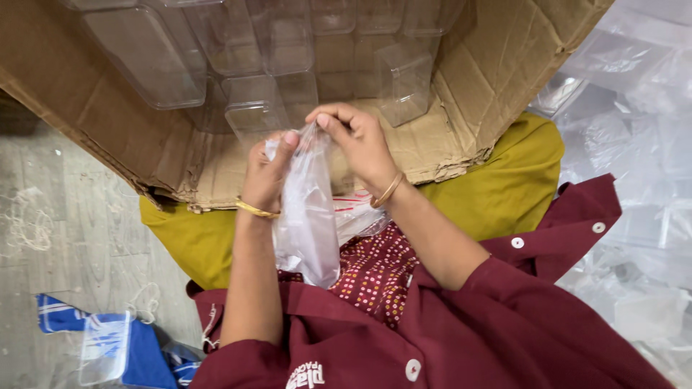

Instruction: The person sits on the floor in front of a large cardboard box filled with clear plastic containers. They take containers from the box one at a time, place them into a white plastic bag on their lap, and press the containers into the bag, repeating the packing cycle.

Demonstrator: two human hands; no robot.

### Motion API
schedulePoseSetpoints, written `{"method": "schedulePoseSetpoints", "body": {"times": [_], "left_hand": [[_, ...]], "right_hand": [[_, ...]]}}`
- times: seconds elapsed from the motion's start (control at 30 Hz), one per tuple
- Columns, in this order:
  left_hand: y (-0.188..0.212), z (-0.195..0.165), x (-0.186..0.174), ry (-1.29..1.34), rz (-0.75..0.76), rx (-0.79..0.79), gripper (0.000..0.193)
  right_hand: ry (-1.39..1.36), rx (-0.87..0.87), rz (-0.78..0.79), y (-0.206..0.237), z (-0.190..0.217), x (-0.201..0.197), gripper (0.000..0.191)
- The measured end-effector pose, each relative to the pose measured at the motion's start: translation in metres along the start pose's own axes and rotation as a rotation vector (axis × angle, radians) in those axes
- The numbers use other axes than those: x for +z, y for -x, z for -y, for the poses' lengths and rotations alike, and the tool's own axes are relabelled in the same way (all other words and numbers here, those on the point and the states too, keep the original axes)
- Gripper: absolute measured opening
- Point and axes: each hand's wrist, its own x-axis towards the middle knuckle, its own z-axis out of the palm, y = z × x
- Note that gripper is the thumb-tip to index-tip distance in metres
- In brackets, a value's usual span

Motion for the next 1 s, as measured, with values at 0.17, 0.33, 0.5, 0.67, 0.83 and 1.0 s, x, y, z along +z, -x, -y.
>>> {"method": "schedulePoseSetpoints", "body": {"times": [0.17,0.33,0.5,0.67,0.83,1.0], "left_hand": [[-0.002,-0.011,-0.024,0.184,0.014,0.058,0.018],[-0.001,-0.029,-0.051,-0.326,0.109,0.151,0.021],[-0.020,-0.010,-0.052,-1.051,-0.541,0.606,0.023],[-0.036,0.003,-0.058,-1.316,-0.742,0.305,0.024],[-0.032,-0.004,-0.058,-1.138,-0.594,0.266,0.035],[-0.053,0.001,-0.029,-1.078,-0.472,0.238,0.031]], "right_hand": [[-0.559,0.550,0.207,-0.006,-0.012,-0.033,0.014],[-0.924,0.220,0.352,-0.016,-0.007,-0.046,0.022],[0.483,-0.060,0.082,-0.063,-0.033,-0.006,0.025],[0.793,-0.228,0.082,-0.082,-0.061,0.032,0.051],[0.761,-0.151,0.067,-0.071,-0.038,0.019,0.044],[0.924,-0.194,0.106,-0.056,-0.009,-0.003,0.047]]}}
